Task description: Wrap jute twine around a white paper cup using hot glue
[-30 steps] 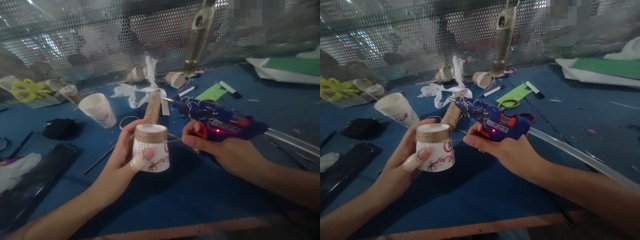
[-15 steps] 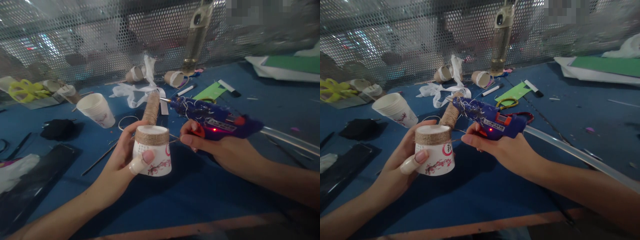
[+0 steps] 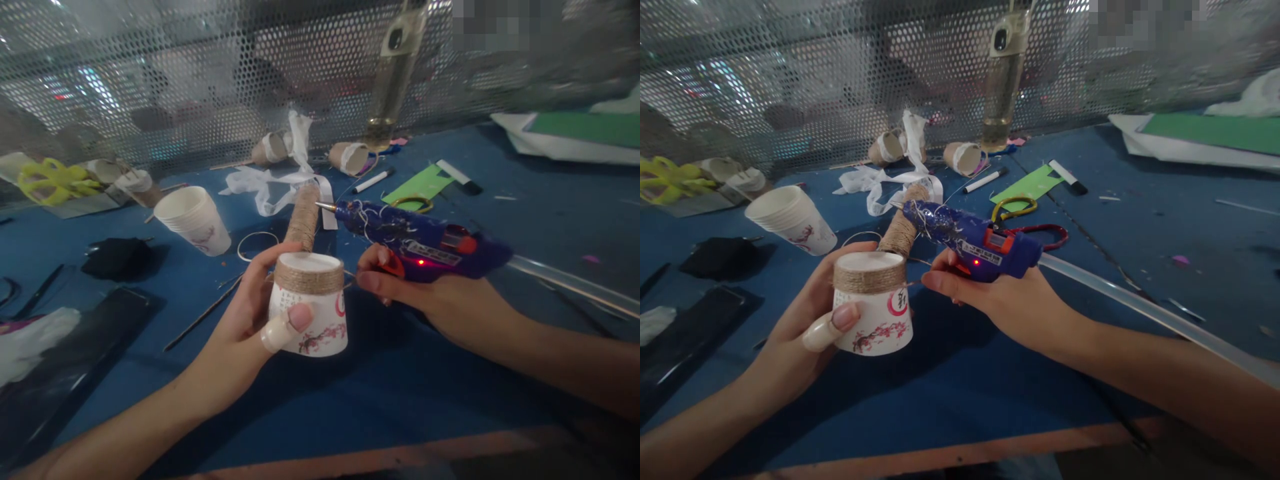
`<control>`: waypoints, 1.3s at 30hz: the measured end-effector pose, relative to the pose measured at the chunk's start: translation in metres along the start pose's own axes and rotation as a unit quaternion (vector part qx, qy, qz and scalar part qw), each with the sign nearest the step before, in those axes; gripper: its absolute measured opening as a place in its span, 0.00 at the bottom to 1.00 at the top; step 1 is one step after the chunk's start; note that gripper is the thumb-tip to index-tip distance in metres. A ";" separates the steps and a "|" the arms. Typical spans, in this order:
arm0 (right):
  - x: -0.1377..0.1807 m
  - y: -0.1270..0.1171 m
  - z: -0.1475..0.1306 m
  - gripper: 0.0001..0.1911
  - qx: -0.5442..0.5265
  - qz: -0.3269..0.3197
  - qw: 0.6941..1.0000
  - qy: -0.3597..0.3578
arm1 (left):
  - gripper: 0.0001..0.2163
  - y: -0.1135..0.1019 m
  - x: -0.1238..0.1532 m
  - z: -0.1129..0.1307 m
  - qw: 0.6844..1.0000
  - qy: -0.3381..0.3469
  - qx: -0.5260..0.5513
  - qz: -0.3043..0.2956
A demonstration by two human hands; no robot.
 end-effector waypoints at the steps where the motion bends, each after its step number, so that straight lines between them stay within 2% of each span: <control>1: 0.000 0.000 0.000 0.26 0.001 -0.002 1.000 0.002 | 0.20 0.000 0.001 0.000 1.000 -0.002 0.000 -0.001; 10: -0.004 0.003 0.004 0.22 -0.009 -0.026 1.000 0.003 | 0.20 0.001 0.001 0.000 1.000 0.000 -0.004 0.007; 16: -0.003 0.007 0.011 0.24 -0.018 -0.013 1.000 -0.020 | 0.23 -0.001 0.001 -0.002 1.000 -0.022 -0.001 0.017; 23: -0.002 0.010 0.010 0.26 0.010 -0.025 1.000 0.001 | 0.23 0.001 0.002 -0.006 0.999 -0.041 0.013 0.021; 28: -0.001 0.008 0.010 0.23 0.007 -0.010 1.000 -0.026 | 0.20 0.001 0.000 -0.006 0.999 -0.038 0.009 0.016; 34: -0.005 0.011 0.004 0.27 0.037 -0.026 0.999 0.002 | 0.21 -0.002 0.001 -0.007 0.999 -0.037 0.005 0.020; 39: -0.005 0.012 0.002 0.26 0.025 -0.027 0.999 -0.017 | 0.21 0.001 0.000 -0.007 0.999 -0.035 0.015 0.006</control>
Point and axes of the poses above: each hand's wrist, its own x-axis away from the middle knuckle, its own y-axis out of the palm, z = x × y, the point moved 9 cm from there along -x, towards the middle knuckle, and after that the axes turned 15 degrees about -z, right-handed, at the moved point
